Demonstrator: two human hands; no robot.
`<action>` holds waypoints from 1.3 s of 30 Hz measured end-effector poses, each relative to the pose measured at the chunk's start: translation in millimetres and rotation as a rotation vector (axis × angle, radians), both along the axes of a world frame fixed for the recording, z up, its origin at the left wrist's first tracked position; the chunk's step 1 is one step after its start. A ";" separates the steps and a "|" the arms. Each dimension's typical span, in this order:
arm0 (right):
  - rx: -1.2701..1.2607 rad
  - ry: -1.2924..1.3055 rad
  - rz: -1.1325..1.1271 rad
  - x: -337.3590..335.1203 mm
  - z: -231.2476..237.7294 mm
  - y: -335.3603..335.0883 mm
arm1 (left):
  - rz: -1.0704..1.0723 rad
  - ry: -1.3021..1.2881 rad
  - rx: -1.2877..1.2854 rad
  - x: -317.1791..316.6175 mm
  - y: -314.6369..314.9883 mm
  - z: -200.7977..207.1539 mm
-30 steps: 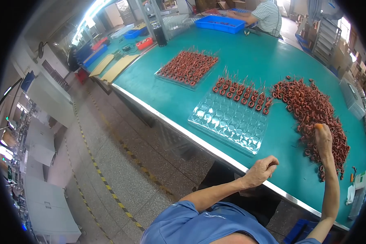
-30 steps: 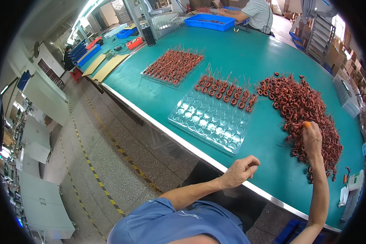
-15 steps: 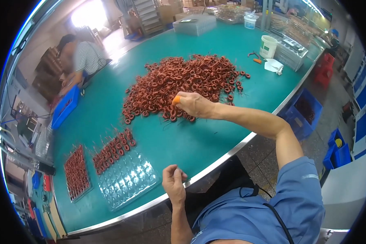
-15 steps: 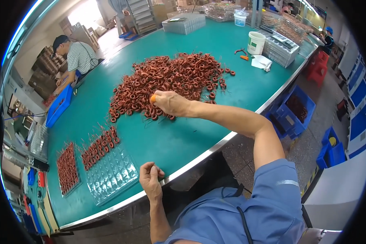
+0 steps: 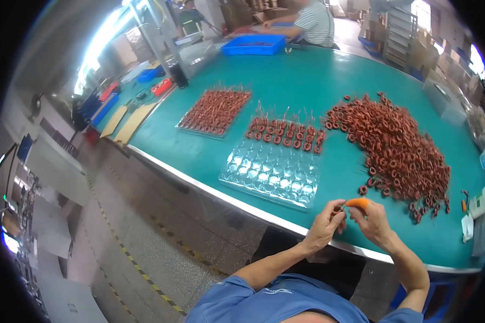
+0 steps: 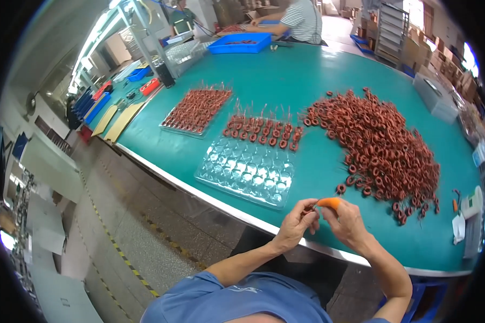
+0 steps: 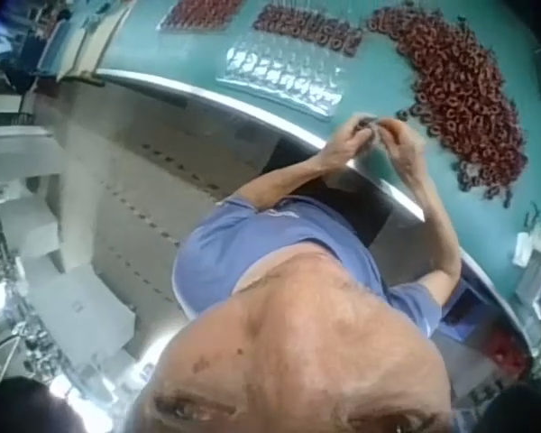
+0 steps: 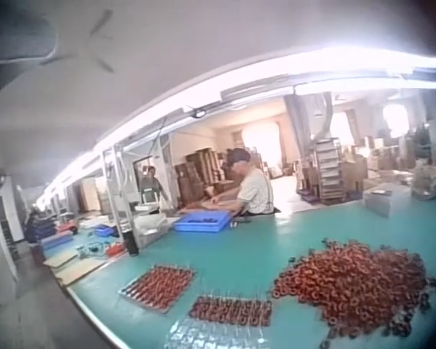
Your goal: Manually threading wires through toroid cores and arranging the finished components into plastic trays.
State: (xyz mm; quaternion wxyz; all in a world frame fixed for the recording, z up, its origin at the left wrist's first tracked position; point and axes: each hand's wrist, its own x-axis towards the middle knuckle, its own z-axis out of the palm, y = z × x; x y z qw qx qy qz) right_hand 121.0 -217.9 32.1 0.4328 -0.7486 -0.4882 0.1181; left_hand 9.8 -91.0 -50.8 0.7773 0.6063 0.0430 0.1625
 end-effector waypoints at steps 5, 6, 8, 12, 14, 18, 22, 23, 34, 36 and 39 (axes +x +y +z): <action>-0.089 -0.190 0.053 22.4 35.8 16.3 | 0.073 0.030 -0.083 -7.5 0.9 8.0; -0.067 -0.231 0.068 31.9 43.8 24.3 | 0.048 0.061 -0.080 -6.8 0.9 4.7; -0.061 -0.376 0.136 50.6 70.6 47.2 | 0.026 0.135 -0.055 0.5 -1.2 4.1; 0.005 -0.903 0.139 82.7 161.6 116.6 | -0.004 0.136 0.060 6.2 -4.3 3.1; 0.101 -1.079 0.108 112.8 183.0 152.1 | 0.026 0.110 0.039 6.4 -5.5 6.6; -0.057 -1.014 0.088 145.0 203.1 179.2 | 0.065 0.144 -0.022 6.6 -7.1 9.6; -0.305 -0.951 0.021 139.8 206.5 169.0 | 0.064 0.161 -0.009 1.1 -2.2 13.8; -0.235 -1.042 -0.017 151.6 201.9 160.8 | 0.053 0.155 0.002 1.5 -2.3 16.0; 0.092 -1.265 -0.445 298.2 311.1 102.6 | 0.063 0.145 0.030 -2.0 -9.0 14.7; -0.041 -1.302 -0.573 277.5 312.1 105.9 | 0.042 0.134 0.048 -8.1 -2.7 14.5; -0.175 -1.072 -0.554 259.6 292.3 87.9 | 0.051 0.122 0.076 -15.5 4.4 15.6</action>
